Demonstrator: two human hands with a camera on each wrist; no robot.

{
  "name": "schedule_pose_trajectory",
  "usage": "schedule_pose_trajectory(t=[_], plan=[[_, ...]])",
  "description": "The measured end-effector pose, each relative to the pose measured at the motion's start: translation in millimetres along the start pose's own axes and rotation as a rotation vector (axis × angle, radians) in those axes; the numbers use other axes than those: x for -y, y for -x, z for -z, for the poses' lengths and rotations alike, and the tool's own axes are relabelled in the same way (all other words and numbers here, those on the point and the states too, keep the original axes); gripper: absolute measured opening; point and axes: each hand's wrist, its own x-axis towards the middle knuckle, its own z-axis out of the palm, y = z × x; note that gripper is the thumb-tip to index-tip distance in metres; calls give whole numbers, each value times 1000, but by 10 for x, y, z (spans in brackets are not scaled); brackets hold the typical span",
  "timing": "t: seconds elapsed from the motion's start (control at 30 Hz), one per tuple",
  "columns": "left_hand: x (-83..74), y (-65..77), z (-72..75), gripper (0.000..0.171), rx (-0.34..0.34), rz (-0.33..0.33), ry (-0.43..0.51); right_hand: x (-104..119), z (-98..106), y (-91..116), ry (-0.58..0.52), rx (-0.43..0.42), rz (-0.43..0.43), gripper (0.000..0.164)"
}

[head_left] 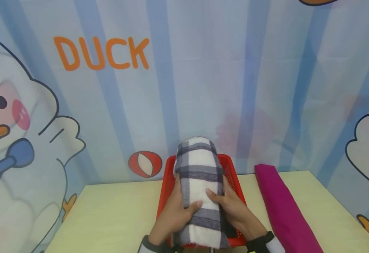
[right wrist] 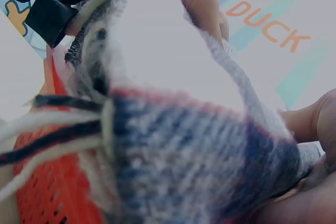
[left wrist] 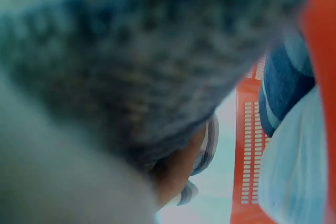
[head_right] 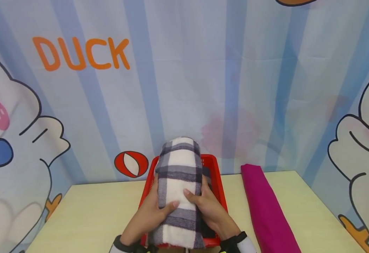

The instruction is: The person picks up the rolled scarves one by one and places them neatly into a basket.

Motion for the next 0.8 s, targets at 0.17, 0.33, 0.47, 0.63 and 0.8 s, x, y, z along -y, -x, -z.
schedule_pose_trajectory(t=[0.17,0.33,0.47,0.63,0.8], plan=[[69,1,59,101,-7,-1,-30,6,-52,-65,25,24,-37,72],[140,7,87,101,-7,2,-42,-56,-76,-115,37,-13,-41,74],[168,10,97,102,0,11,-54,-94,-83,-134,62,-28,-43,78],[190,8,108,101,-5,-1,-69,-118,-92,-166,92,-39,-54,82],[202,13,108,100,-12,-3,-84,-138,-99,-181,158,-44,-78,86]])
